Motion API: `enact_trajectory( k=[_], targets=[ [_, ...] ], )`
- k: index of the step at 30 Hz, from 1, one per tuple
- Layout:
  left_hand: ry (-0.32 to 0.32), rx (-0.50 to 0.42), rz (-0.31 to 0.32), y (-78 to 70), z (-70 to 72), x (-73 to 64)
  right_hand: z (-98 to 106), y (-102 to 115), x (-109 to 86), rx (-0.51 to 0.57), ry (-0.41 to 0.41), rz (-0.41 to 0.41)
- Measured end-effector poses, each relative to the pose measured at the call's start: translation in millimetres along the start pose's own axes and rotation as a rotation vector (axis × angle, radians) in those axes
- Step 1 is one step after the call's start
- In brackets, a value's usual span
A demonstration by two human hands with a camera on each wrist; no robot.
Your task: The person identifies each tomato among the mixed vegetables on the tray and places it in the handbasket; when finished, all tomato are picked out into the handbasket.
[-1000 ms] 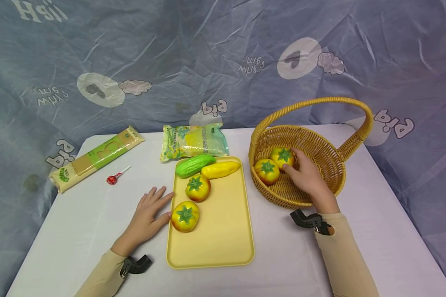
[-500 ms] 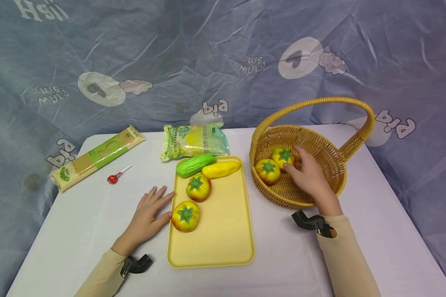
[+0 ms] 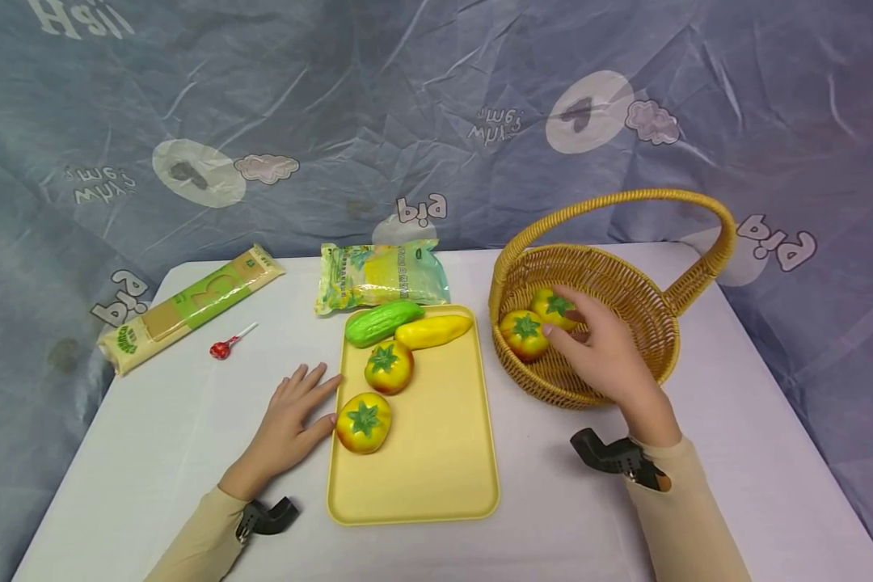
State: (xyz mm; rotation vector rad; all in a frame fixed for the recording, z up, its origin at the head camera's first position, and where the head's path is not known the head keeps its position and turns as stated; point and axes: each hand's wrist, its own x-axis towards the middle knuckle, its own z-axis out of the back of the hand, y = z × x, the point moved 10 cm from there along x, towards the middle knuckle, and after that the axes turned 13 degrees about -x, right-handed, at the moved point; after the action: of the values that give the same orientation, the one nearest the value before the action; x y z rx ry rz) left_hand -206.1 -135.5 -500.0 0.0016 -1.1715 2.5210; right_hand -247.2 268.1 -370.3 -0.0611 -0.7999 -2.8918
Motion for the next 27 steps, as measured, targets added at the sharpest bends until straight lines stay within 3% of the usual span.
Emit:
enact_trajectory(
  k=[8,16,27],
  targets=[
    [0.000,0.006,-0.008,0.6,-0.3,-0.4,-7.7,35.7,-9.8,0.075,-0.016,0.152],
    [-0.003,0.007,-0.017,0.7,0.2,0.6,-38.4,62.7,-16.1,0.113,0.084,0.319],
    [-0.002,0.003,-0.011,-0.9,1.6,0.9,-80.8,95.2,-23.0,0.195,0.216,0.442]
  ],
)
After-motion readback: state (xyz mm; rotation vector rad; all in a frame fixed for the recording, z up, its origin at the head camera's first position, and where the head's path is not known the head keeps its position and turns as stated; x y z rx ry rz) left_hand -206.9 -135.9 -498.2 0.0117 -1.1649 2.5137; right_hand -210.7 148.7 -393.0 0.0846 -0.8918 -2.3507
